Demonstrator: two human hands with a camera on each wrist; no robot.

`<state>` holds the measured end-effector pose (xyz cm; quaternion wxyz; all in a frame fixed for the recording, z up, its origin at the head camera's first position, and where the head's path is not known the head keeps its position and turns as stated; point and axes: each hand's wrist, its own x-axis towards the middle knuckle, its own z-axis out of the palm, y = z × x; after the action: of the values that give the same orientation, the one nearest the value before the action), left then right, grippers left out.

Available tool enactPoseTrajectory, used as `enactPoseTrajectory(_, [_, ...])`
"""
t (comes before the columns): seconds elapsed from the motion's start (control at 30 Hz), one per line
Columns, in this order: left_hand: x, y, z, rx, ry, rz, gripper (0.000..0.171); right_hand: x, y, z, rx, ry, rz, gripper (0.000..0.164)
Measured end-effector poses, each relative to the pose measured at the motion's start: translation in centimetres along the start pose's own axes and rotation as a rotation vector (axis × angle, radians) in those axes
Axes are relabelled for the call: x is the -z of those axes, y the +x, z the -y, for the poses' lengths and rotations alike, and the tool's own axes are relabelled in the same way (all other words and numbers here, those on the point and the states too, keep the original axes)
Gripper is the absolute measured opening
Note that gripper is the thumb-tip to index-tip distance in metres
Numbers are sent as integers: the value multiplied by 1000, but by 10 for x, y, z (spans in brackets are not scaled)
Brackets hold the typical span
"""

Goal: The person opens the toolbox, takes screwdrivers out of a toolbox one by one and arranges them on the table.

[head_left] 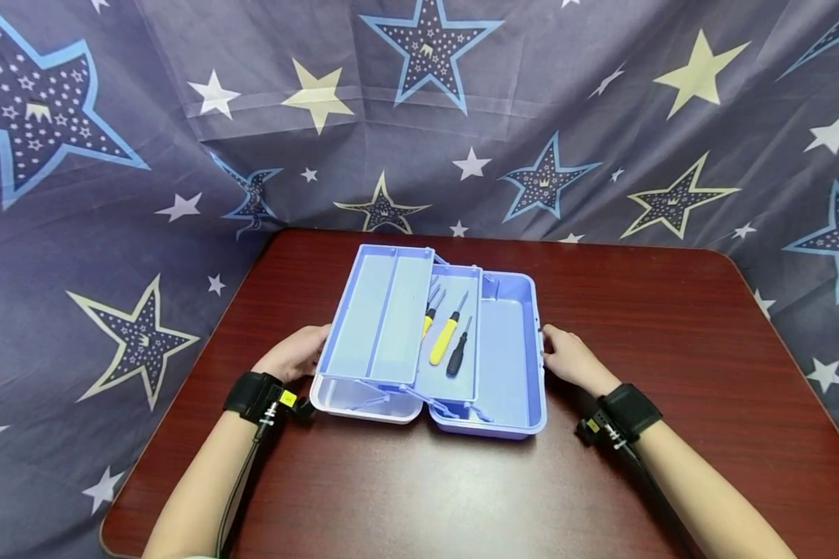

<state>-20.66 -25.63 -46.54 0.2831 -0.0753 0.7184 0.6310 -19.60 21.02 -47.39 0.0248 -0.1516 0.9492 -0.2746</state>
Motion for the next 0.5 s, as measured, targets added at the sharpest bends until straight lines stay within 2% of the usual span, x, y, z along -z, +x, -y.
enactPoseTrajectory(0.17, [-5,-3,-5,-22,74,-52,74,2,-1,-1,2,-2,2,9])
enactPoseTrajectory(0.23, [-8,-2,-6,-36,96,-70,82,4,-2,-1,-4,-2,-1,9])
enactPoseTrajectory(0.4, [-17,2,-7,-95,143,-142,72,7,-5,-6,-20,-1,-2,9])
enactPoseTrajectory(0.5, [-24,5,-6,-139,184,-151,60,11,-7,-11,-27,1,0,13])
